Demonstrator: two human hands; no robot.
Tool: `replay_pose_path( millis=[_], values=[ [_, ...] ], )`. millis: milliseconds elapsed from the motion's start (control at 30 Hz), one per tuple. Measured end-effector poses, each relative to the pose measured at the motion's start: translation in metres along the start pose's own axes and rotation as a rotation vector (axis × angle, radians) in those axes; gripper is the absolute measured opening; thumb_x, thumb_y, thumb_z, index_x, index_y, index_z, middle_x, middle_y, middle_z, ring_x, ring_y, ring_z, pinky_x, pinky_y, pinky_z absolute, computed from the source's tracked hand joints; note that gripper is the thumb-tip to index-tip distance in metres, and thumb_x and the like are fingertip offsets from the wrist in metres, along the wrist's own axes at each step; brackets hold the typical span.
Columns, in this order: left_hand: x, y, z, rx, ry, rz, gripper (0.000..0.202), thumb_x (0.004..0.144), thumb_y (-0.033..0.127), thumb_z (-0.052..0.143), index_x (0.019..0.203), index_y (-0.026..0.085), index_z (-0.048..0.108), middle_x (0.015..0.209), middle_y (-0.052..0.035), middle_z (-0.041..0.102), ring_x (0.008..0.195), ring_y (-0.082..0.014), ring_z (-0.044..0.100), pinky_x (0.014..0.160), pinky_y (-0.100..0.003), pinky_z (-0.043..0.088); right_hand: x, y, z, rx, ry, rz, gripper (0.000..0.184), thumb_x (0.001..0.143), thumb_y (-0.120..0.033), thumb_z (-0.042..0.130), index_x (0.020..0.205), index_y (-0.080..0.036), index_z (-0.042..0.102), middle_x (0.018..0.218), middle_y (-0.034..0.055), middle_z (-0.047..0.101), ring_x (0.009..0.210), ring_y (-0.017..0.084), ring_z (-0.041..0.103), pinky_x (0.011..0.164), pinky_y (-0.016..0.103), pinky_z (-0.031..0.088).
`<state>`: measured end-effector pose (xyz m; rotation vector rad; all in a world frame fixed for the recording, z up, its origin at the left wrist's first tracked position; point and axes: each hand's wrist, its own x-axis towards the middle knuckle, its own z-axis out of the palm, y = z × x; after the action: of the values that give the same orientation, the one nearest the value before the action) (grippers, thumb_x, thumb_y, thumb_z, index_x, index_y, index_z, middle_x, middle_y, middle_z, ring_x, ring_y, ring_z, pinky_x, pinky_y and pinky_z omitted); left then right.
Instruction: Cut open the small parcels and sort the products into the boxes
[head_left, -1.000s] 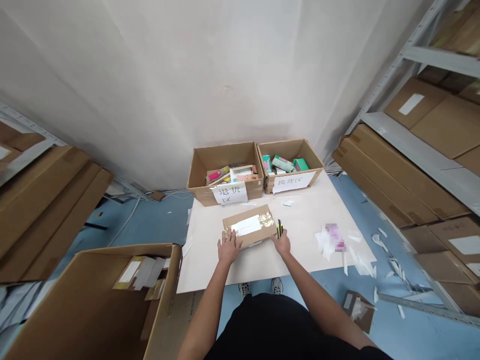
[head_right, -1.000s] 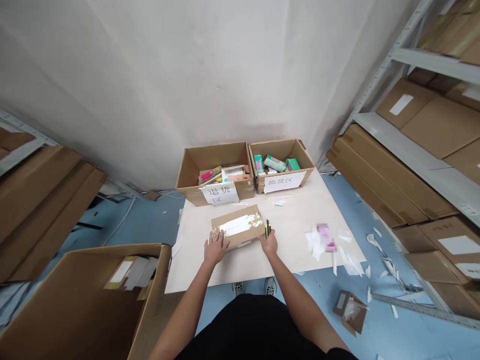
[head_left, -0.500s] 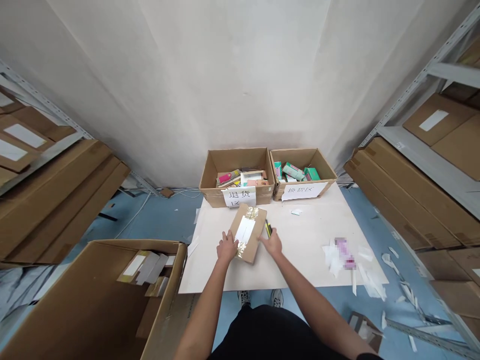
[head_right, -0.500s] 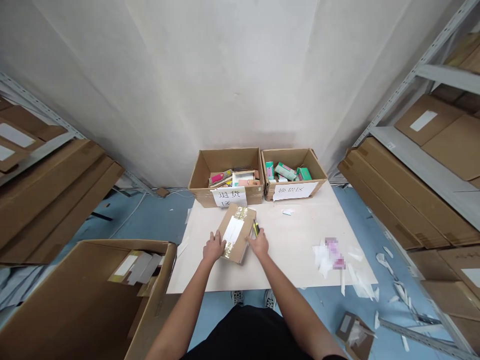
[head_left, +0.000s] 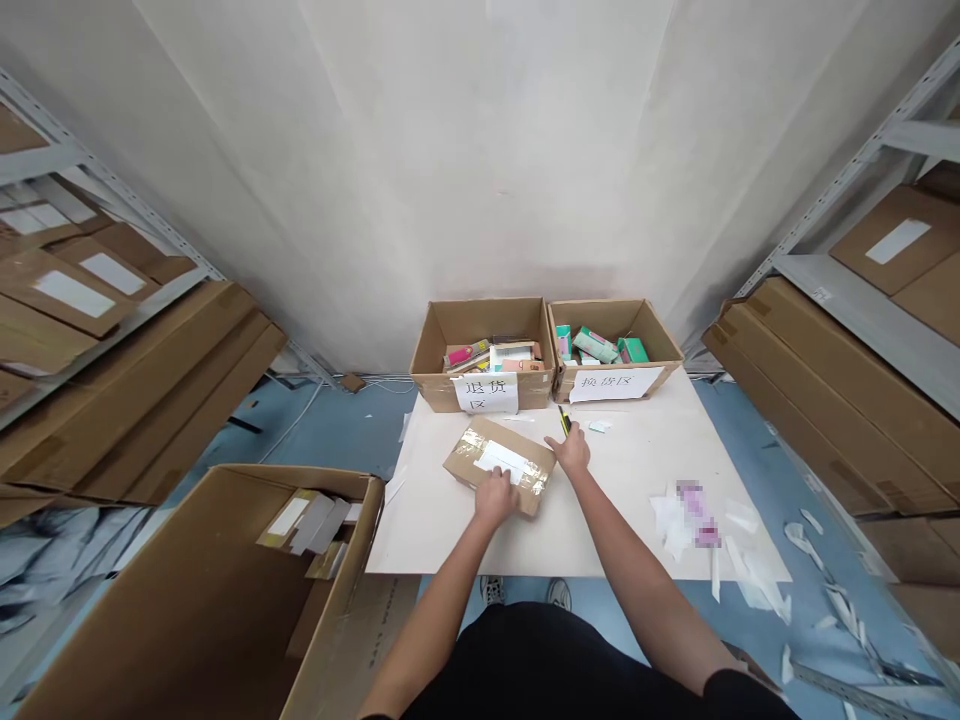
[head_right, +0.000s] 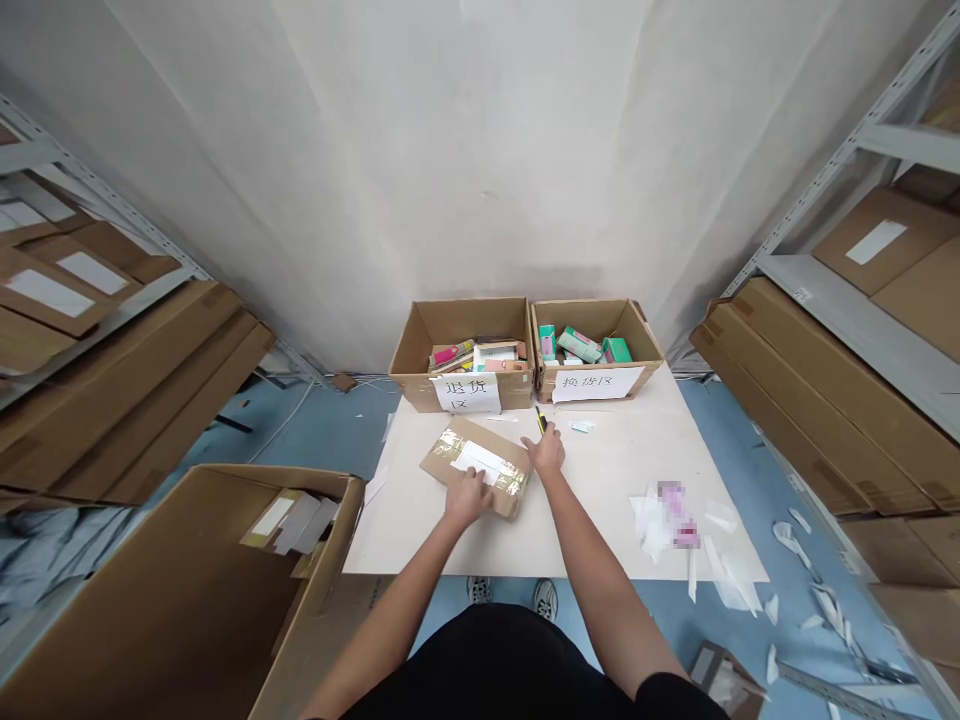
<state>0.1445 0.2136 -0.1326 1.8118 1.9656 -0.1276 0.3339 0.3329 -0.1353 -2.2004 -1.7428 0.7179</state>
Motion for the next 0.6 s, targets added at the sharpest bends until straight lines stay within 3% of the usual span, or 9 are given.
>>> replay_pose_path(
  millis=[100,167,233,333,400,500,600],
  values=[
    [0.023,-0.03,-0.024,0.071,-0.119,0.252,0.109,0.071,0.057,0.083,0.164,0.031,0.033,0.174,-0.0099,0.025,0.161,-0.0404,0.014,0.125,-0.054,0.027,-0.035,0.025,0.019,0.039,-0.081,0.013,0.066,0.087,-0.061,0.072,0.132,-0.023,0.045,0.126,0.0158,0.065,0.11,0.033,0.069,0.083,0.036,0.051],
    [0.034,-0.046,-0.029,0.093,-0.211,0.302,0.115,0.069,0.061,0.085,0.166,0.036,0.029,0.178,-0.006,0.01,0.163,-0.0406,0.002,0.128,-0.056,0.02,-0.057,0.033,0.037,0.06,-0.171,0.016,0.064,0.086,-0.06,0.074,0.131,-0.023,0.046,0.124,0.0147,0.066,0.11,0.032,0.07,0.082,0.035,0.051],
    [0.041,-0.05,-0.025,0.098,-0.24,0.291,0.112,0.073,0.067,0.079,0.166,0.038,0.026,0.178,-0.004,0.006,0.163,-0.0395,0.0,0.128,-0.057,0.017,-0.065,0.033,0.049,0.09,-0.195,0.041,0.062,0.085,-0.058,0.075,0.128,-0.024,0.047,0.122,0.0132,0.067,0.111,0.03,0.07,0.081,0.033,0.051],
    [0.042,-0.035,-0.008,0.092,-0.192,0.213,0.11,0.078,0.077,0.067,0.168,0.037,0.019,0.178,-0.0041,0.004,0.163,-0.0393,0.002,0.127,-0.059,0.018,-0.05,0.031,0.044,0.108,-0.175,0.101,0.057,0.088,-0.056,0.074,0.127,-0.023,0.049,0.121,0.0134,0.07,0.111,0.029,0.07,0.08,0.031,0.051],
    [0.038,-0.015,0.006,0.086,-0.158,0.132,0.111,0.08,0.083,0.06,0.169,0.034,0.015,0.178,-0.0065,0.004,0.163,-0.0414,0.003,0.126,-0.061,0.02,-0.035,0.039,0.031,0.126,-0.158,0.142,0.046,0.097,-0.056,0.062,0.126,-0.022,0.052,0.117,0.014,0.072,0.107,0.027,0.072,0.079,0.03,0.05],
    [0.032,0.013,0.023,0.08,-0.138,0.029,0.113,0.081,0.086,0.052,0.17,0.03,0.012,0.178,-0.0095,0.0,0.162,-0.0451,0.003,0.125,-0.063,0.021,-0.025,0.065,0.012,0.166,-0.198,0.151,0.041,0.107,-0.056,0.04,0.115,-0.021,0.06,0.104,0.0114,0.076,0.093,0.024,0.074,0.072,0.028,0.049],
    [0.028,0.026,0.029,0.072,-0.13,-0.01,0.111,0.082,0.086,0.049,0.17,0.028,0.013,0.178,-0.0098,-0.002,0.161,-0.0466,0.001,0.124,-0.064,0.02,-0.031,0.092,0.004,0.188,-0.281,0.113,0.043,0.107,-0.056,0.04,0.099,-0.02,0.064,0.088,0.0073,0.075,0.068,0.019,0.072,0.062,0.025,0.045]
  ],
)
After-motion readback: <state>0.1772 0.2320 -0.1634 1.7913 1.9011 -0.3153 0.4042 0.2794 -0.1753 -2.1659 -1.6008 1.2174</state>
